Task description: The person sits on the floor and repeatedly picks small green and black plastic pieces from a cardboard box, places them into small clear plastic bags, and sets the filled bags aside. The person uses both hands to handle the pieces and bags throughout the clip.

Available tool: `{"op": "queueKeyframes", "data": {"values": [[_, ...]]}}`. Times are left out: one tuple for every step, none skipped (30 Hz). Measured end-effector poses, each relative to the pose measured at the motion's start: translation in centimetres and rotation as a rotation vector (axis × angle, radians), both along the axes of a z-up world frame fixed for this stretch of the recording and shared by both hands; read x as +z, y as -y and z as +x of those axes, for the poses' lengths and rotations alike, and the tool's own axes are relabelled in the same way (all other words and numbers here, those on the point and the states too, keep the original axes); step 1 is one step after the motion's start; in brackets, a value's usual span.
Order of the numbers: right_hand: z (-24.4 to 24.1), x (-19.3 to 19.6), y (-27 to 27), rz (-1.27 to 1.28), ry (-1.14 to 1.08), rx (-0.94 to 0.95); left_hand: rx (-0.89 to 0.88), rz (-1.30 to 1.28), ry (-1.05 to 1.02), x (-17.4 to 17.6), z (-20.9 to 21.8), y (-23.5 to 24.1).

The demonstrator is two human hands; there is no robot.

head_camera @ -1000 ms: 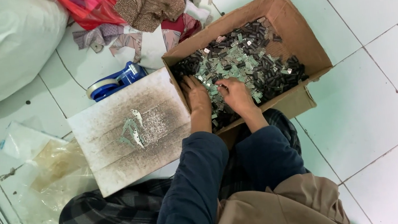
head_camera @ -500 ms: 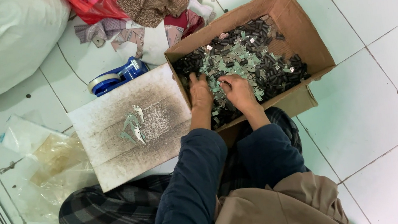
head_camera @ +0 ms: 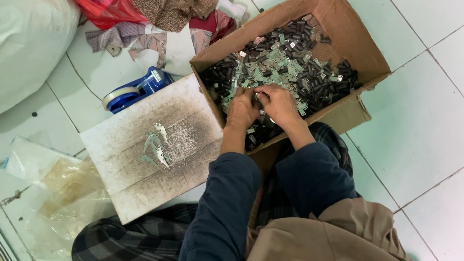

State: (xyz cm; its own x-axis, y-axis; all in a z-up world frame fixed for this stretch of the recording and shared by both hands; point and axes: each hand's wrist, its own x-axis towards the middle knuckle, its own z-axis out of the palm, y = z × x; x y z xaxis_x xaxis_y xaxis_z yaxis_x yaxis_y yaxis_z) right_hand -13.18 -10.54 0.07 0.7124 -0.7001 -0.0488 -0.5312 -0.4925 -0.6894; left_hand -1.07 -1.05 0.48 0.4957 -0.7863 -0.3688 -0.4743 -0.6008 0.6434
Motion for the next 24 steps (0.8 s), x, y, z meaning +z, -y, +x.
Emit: {"op": "queueKeyframes", "data": {"values": [[0.0,0.4,0.1,-0.005,-0.053,-0.052,-0.04,-0.007,0.001,-0.6,0.0,0.1],[-0.1,0.9,0.2,-0.011,-0.105,-0.104,-0.081,-0.013,0.003,-1.3,0.0,0.2],[-0.2,0.6,1.2,-0.011,-0.104,-0.097,-0.073,-0.013,0.004,0.0,-0.3,-0.1],[-0.2,0.3,2.1,-0.094,-0.2,-0.158,-0.084,-0.051,-0.029,1.2,-0.5,-0.4],[-0.5,0.0,2.9,-0.174,-0.298,-0.223,-0.099,-0.087,-0.063,2.4,-0.9,-0.7],[-0.4,-0.8,3.5,-0.172,-0.299,-0.22,-0.097,-0.085,-0.065,1.8,-0.8,-0.8],[-0.4,-1.5,4.1,-0.214,-0.427,-0.25,-0.109,-0.105,-0.067,1.2,-0.7,-0.8],[-0.3,-2.1,4.8,-0.256,-0.554,-0.279,-0.121,-0.125,-0.069,0.6,-0.6,-0.7],[0.1,-2.5,4.8,-0.258,-0.553,-0.275,-0.117,-0.127,-0.068,0.0,-0.5,-0.6],[0.5,-2.9,4.7,-0.242,-0.634,-0.267,-0.126,-0.125,-0.048,-0.6,-0.4,-0.5],[0.8,-3.3,4.5,-0.225,-0.718,-0.261,-0.137,-0.123,-0.031,-1.3,-0.4,-0.3],[0.8,-3.5,4.4,-0.226,-0.72,-0.259,-0.135,-0.123,-0.033,-1.6,-0.4,-0.4],[0.8,-3.7,4.4,-0.271,-0.696,-0.259,-0.143,-0.111,-0.019,-1.9,-0.5,-0.4],[0.8,-3.9,4.3,-0.315,-0.671,-0.258,-0.15,-0.099,-0.005,-2.2,-0.5,-0.4],[0.6,-4.2,4.1,-0.318,-0.674,-0.254,-0.146,-0.101,-0.007,-1.8,-0.5,-0.6],[0.4,-4.5,3.9,-0.321,-0.654,-0.234,-0.156,-0.094,0.008,-1.3,-0.6,-0.7],[0.3,-4.9,3.8,-0.324,-0.633,-0.214,-0.166,-0.087,0.024,-0.8,-0.6,-0.9],[-0.1,-6.5,4.2,-0.328,-0.634,-0.21,-0.161,-0.09,0.022,-0.1,-0.8,-1.0],[-0.5,-8.3,4.4,-0.301,-0.624,-0.201,-0.166,-0.066,0.033,0.6,-1.0,-1.3],[-1.0,-10.0,4.7,-0.275,-0.614,-0.191,-0.171,-0.041,0.044,1.3,-1.2,-1.6],[-1.0,-9.0,4.2,-0.276,-0.61,-0.192,-0.171,-0.042,0.048,0.8,-1.2,-1.5],[-1.0,-8.0,3.8,-0.252,-0.552,-0.184,-0.169,-0.023,0.09,0.3,-1.2,-1.5],[-1.2,-7.0,3.3,-0.228,-0.494,-0.174,-0.165,-0.002,0.131,-0.2,-1.3,-1.5],[-0.8,-5.5,2.7,-0.228,-0.492,-0.173,-0.164,-0.002,0.134,-2.1,-1.3,-1.4]]}}
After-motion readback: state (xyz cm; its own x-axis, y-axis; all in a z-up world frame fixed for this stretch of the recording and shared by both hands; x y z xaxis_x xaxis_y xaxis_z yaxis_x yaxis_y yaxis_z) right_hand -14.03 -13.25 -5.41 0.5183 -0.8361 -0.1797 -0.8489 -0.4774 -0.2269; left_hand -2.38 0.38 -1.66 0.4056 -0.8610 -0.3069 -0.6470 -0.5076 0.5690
